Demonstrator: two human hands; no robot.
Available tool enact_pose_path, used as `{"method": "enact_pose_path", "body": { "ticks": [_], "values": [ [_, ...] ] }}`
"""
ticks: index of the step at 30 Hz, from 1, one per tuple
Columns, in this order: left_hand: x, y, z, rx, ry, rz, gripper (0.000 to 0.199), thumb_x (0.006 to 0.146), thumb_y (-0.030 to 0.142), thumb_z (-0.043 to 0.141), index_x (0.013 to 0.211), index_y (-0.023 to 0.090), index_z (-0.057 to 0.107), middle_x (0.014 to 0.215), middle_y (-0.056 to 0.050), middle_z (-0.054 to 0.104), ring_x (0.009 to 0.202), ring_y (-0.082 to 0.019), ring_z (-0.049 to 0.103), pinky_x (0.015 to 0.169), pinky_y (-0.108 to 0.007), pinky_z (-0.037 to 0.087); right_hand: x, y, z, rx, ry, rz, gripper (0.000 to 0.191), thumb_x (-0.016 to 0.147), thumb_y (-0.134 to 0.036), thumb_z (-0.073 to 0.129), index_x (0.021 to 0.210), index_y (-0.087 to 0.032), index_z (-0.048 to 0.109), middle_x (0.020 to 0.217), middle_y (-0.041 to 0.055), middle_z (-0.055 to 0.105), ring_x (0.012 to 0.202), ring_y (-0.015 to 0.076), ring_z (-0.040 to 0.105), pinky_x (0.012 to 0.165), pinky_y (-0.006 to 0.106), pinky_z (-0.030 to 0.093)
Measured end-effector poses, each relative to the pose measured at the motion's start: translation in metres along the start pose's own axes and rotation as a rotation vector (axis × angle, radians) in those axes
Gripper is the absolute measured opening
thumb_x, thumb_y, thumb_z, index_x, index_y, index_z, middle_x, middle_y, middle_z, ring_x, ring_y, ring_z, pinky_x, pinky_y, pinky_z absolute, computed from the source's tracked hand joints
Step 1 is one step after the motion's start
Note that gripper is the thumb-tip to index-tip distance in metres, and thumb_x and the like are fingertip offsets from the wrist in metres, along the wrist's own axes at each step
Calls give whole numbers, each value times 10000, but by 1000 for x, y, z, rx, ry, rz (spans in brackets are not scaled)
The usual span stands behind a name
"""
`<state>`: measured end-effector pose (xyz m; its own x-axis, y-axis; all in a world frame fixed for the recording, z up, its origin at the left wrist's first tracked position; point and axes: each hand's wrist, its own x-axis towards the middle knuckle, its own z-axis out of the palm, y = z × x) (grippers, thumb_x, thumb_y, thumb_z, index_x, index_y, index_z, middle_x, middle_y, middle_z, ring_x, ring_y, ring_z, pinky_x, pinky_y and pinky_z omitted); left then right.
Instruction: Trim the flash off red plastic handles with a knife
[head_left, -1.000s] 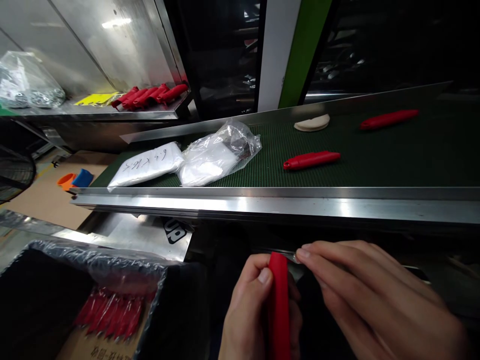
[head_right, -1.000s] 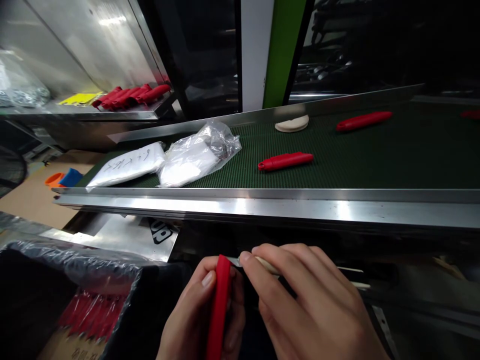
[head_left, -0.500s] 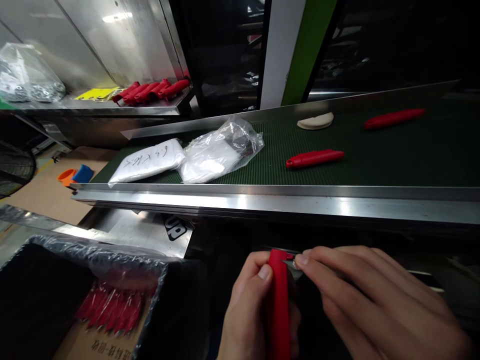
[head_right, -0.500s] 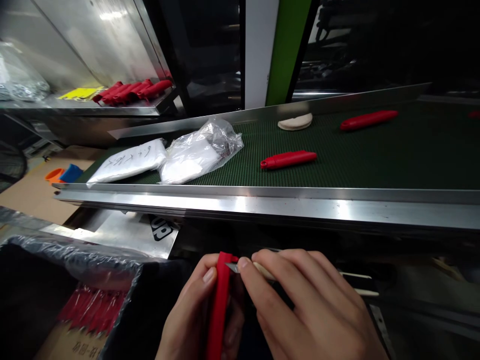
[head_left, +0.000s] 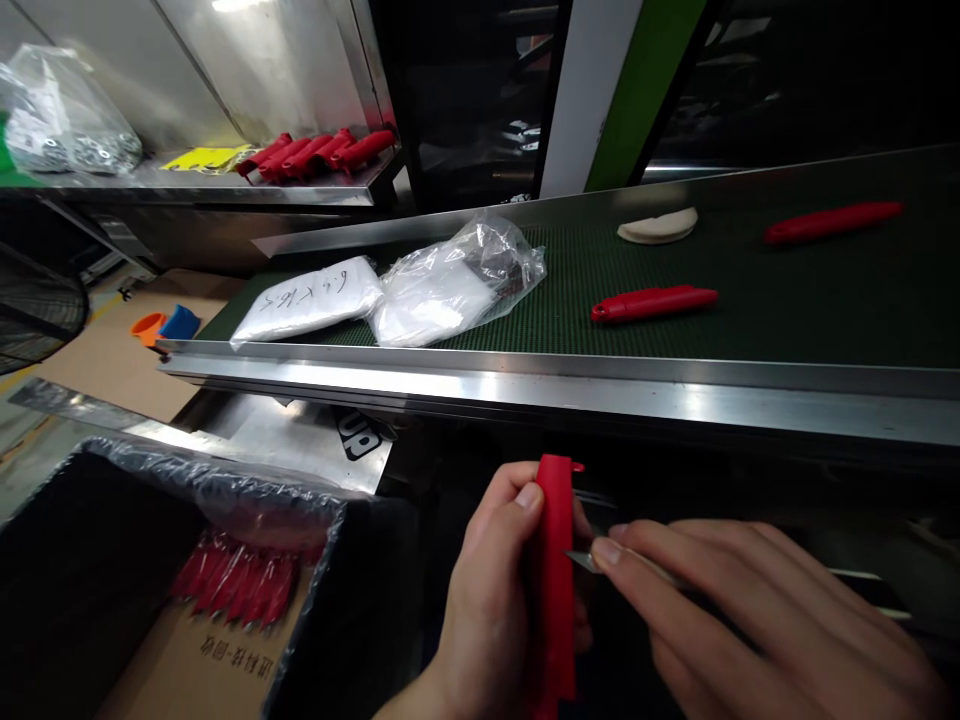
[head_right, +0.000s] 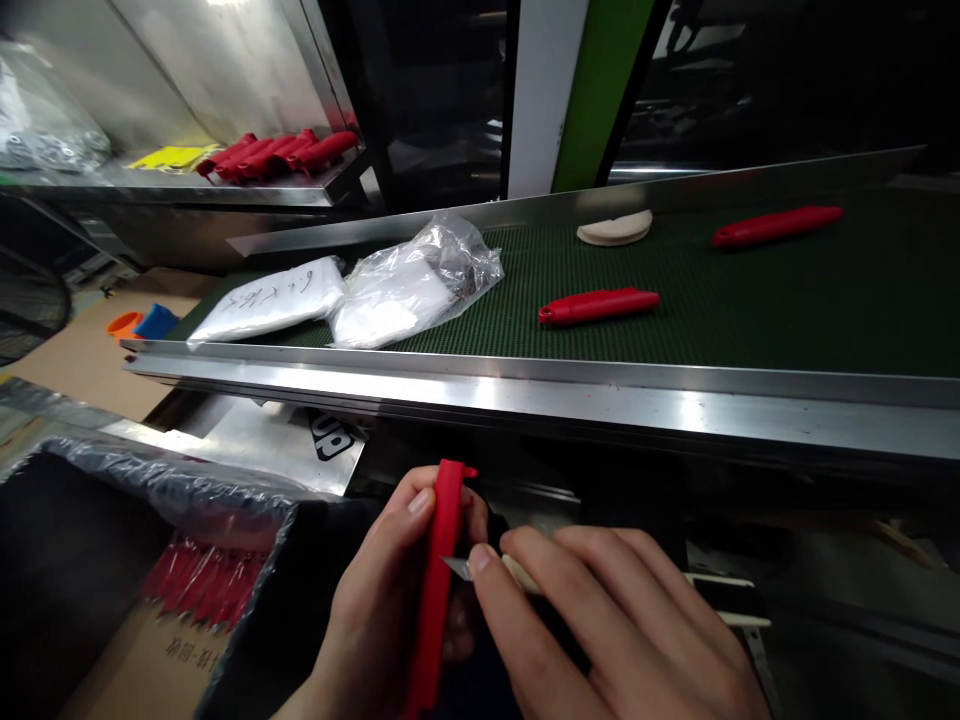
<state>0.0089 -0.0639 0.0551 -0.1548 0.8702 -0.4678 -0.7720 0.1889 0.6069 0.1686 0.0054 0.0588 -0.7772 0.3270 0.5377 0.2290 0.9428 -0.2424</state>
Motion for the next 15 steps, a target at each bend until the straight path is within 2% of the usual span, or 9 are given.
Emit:
{"method": "enact_pose_path", "body": {
  "ticks": [7,11,15],
  "values": [
    [2,8,5,10,6,100,222,951,379,460,944,178,553,796,-5,554,561,-70,483,466,-139,396,-8,2,2,-82,-20,-138,363,840,-95,556,1173,-192,664,1119,55,677,945,229,625,782,383,482],
    [6,9,7,-20,-42,164,200,961,345,433,935,172,530,796,-9,546,514,-59,461,460,-160,346,-10,0,4,-146,-3,-163,363,816,-50,560,1118,-211,680,1046,30,708,855,213,656,737,373,512],
    [8,12,6,-6,-38,150,225,961,368,420,919,174,528,794,-6,539,481,-62,443,433,-176,346,-12,-3,5,-162,2,-198,351,836,-68,551,1127,-216,680,1016,30,720,822,213,662,701,380,516]
  ]
}}
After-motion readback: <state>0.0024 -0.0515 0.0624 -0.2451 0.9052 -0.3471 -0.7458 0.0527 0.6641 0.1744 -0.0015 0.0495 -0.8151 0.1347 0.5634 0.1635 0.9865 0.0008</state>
